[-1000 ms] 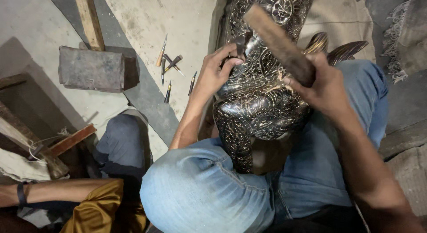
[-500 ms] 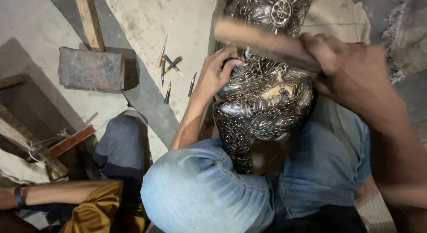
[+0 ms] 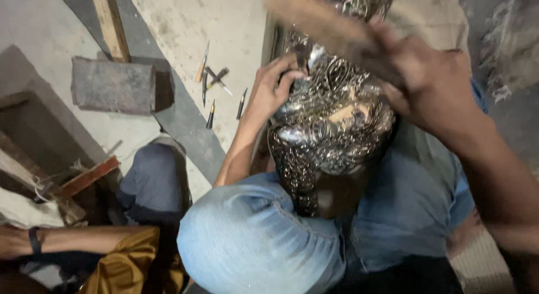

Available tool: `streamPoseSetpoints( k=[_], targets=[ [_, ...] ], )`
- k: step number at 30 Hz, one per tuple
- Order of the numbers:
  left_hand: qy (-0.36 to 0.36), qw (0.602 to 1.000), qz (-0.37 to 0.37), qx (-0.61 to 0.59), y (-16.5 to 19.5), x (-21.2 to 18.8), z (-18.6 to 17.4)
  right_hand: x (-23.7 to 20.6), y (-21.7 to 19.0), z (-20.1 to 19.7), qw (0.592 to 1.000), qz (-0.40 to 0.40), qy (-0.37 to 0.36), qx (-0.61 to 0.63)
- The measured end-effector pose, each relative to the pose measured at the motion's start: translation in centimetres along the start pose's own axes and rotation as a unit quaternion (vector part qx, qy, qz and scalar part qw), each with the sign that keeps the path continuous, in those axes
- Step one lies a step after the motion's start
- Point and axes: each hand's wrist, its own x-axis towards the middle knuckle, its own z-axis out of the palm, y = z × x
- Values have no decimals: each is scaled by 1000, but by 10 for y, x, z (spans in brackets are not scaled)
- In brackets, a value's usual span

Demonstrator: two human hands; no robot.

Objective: The person uses a hammer and chisel to engrave intricate patterns onto a large, ornate metal object. They repeatedly strike the chisel to create detailed designs on the surface.

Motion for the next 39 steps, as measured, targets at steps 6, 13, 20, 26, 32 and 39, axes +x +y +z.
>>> streamPoseSetpoints(
  k=[6, 13, 20, 26, 32, 39],
  targets=[
    [14, 997, 30, 63, -8, -1, 2, 2, 1, 6, 998, 0, -41, -40],
    [18, 999, 18, 45, -9, -1, 1, 11, -2, 9, 999, -7, -18, -51],
    [22, 999, -25, 31, -6, -1, 0, 20, -5, 5, 999, 1, 2, -42],
    [29, 998, 31, 55, -9, -1, 0, 22, 6, 24, 999, -7, -18, -50],
    [27, 998, -22, 48, -2, 0, 1, 28, 7, 21, 997, 1, -33, -67],
    [56, 982, 142, 114, -2, 1, 4, 39, 2, 16, 1000, -3, 21, 2]
  ],
)
